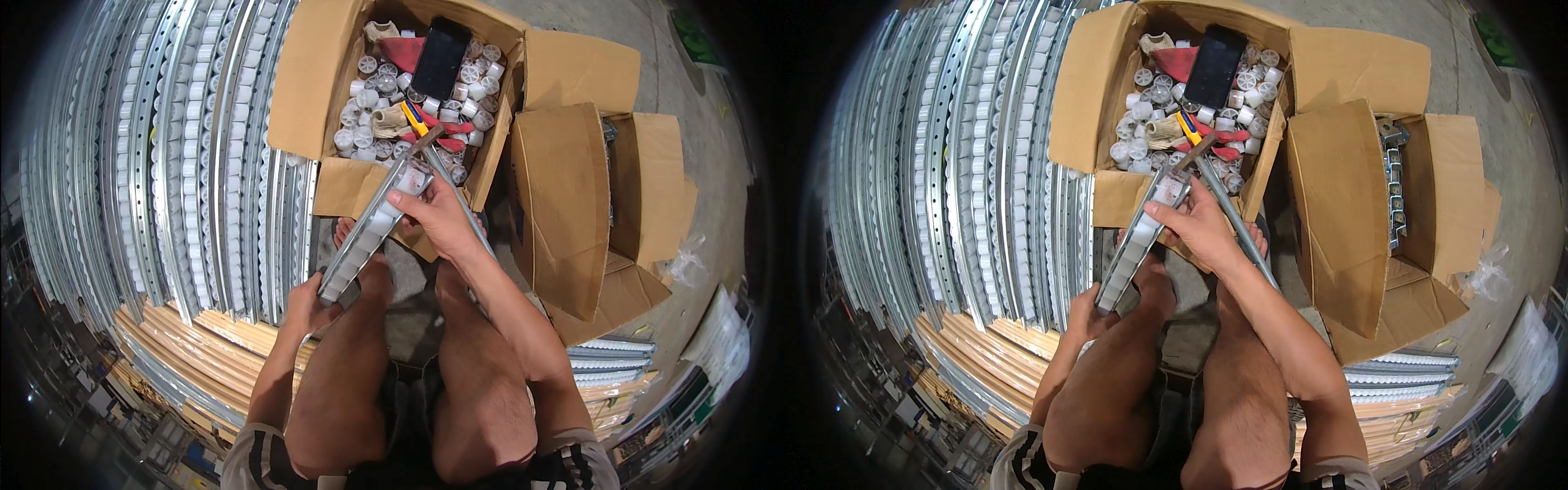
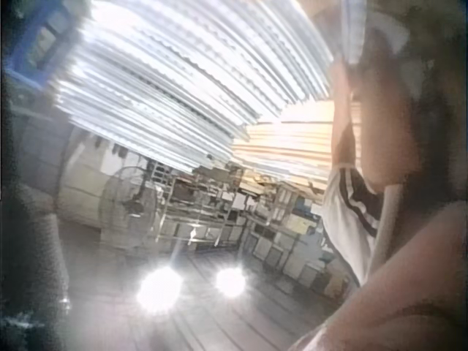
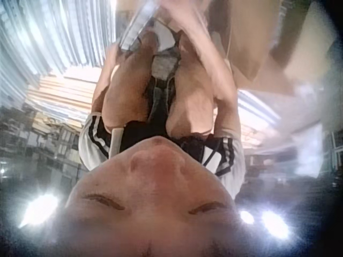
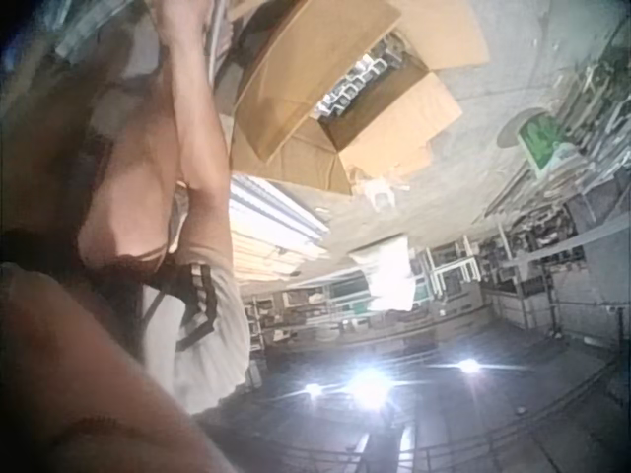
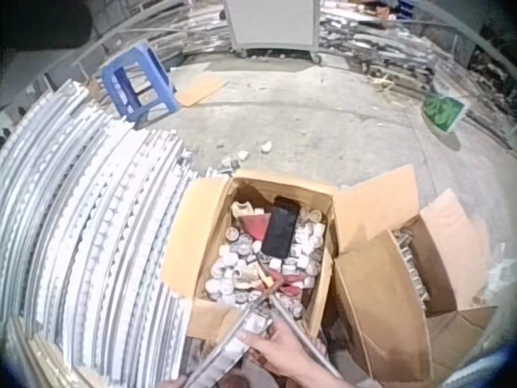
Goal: The person assembles metal roller tracks by picking up metal brackets and rollers from cardboard boxes, attaching them to a long metal rail, and tapping the components into place using a hammer and a screwdriver.
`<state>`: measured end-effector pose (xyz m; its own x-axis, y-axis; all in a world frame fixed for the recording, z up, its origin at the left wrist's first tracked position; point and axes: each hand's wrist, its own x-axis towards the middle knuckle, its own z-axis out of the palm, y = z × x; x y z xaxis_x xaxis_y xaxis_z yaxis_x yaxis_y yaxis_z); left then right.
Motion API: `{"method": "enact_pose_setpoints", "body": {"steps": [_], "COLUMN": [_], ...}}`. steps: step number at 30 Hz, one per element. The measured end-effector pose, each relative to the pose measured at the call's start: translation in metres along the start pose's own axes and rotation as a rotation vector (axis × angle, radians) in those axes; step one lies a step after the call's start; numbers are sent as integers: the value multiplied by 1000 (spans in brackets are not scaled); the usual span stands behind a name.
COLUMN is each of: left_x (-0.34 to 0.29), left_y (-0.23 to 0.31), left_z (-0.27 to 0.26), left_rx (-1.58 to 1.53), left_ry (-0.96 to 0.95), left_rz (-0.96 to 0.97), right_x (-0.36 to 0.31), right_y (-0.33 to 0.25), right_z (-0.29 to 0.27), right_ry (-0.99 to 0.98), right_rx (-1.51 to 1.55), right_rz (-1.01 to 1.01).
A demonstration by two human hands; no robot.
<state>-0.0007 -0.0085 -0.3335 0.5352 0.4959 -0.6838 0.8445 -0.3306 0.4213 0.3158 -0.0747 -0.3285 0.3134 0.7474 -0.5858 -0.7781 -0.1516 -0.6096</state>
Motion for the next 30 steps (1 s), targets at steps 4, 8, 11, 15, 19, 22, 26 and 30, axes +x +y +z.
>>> {"method": "enact_pose_setpoints", "body": {"steps": [4,8,11,15,19,22,26,30], "left_x": [5,12,14,22,27,30,34,35], "left_y": [-16,-18,-9,-2,-7,-4,-3,-1], "left_z": [10,9,3,2,14,15,18,18], "left_rx": [-44,-22,-36,9,109,119,93,67], "left_ry": [51,45,-18,-45,28,24,32,41], "left_rz": [97,97,2,-29,-29,-56,-84,-106], "right_x": [8,12,25,31,34,29,31,26], "right_y": [3,-6,-11,-15,-15,-21,-11,-11], "right_z": [-9,-17,-32,-37,-38,-33,-41,-45], "right_ry": [-89,12,110,110,132,136,150,275], "right_rx": [-35,-158,-456,-802,-1042,-1171,-1080,-976], "right_rz": [31,46,-237,-519,-633,-685,-701,-612]}}
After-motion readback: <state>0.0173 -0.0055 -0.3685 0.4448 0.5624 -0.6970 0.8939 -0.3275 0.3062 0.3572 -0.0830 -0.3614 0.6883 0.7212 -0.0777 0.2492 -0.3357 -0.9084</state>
